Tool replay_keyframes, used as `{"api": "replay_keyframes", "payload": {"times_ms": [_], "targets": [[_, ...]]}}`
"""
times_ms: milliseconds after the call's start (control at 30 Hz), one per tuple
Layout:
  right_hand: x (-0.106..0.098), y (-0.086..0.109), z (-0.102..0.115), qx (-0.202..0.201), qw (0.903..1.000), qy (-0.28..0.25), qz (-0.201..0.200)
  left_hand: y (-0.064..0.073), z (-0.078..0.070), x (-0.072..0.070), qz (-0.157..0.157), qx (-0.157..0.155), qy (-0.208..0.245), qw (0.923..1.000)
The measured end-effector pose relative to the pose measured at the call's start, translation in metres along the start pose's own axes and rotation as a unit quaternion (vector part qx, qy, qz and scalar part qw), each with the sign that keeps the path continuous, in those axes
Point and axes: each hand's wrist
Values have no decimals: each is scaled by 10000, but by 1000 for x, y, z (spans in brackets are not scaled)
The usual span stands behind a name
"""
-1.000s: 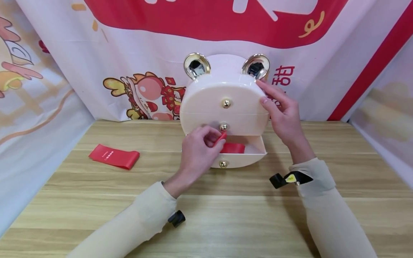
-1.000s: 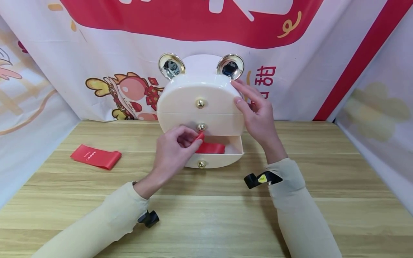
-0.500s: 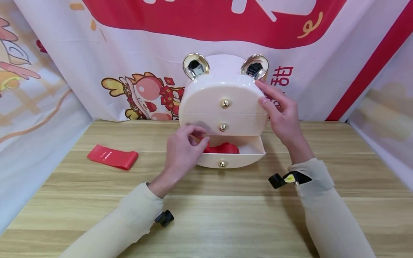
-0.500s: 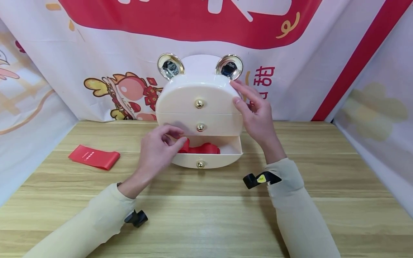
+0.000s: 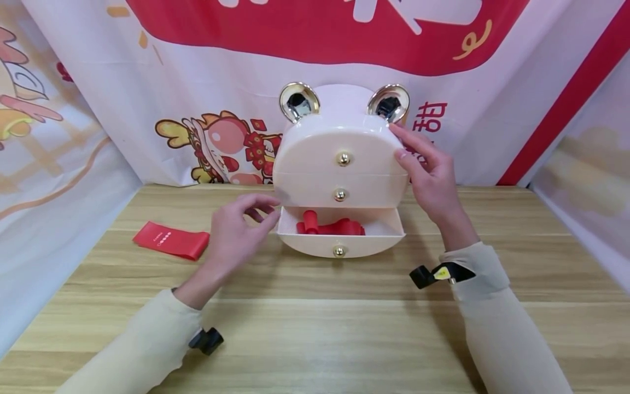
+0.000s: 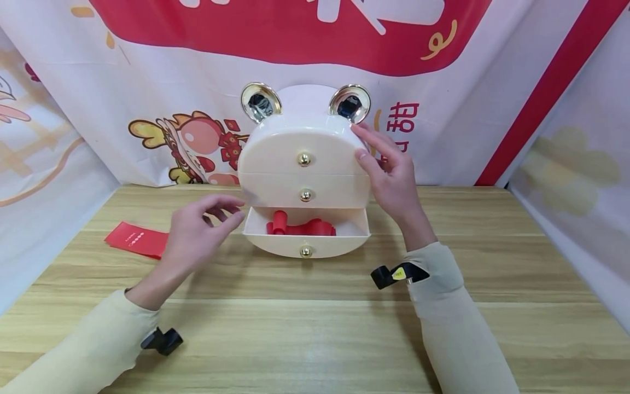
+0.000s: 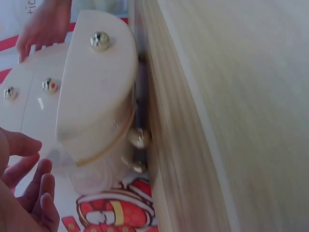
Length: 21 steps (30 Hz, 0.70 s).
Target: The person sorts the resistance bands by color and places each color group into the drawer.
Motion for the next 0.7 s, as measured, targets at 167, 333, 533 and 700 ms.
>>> {"api": "replay_keyframes", "payload": {"times_ms": [167, 333, 533, 700], "targets": [[0, -1, -1, -23, 10000, -55, -27, 1, 17, -24, -148, 44, -372, 9992], [-1, -1, -1, -25, 10000, -81, -52, 7, 36, -46, -625, -16, -619, 9961], [-1, -1, 0, -3, 10000, -72, -51, 12, 57, -73, -756, -837, -1036, 9882], [0, 0, 0, 27, 10000, -52, -28, 14, 77, -85, -380, -1724, -1280, 9759]]}}
Point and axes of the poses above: each hand's wrist, its own y-axis away from the middle knuckle, its own x-axis out of the palm, z = x × y, and after that the axes turned 12 degrees about -z, right-handed
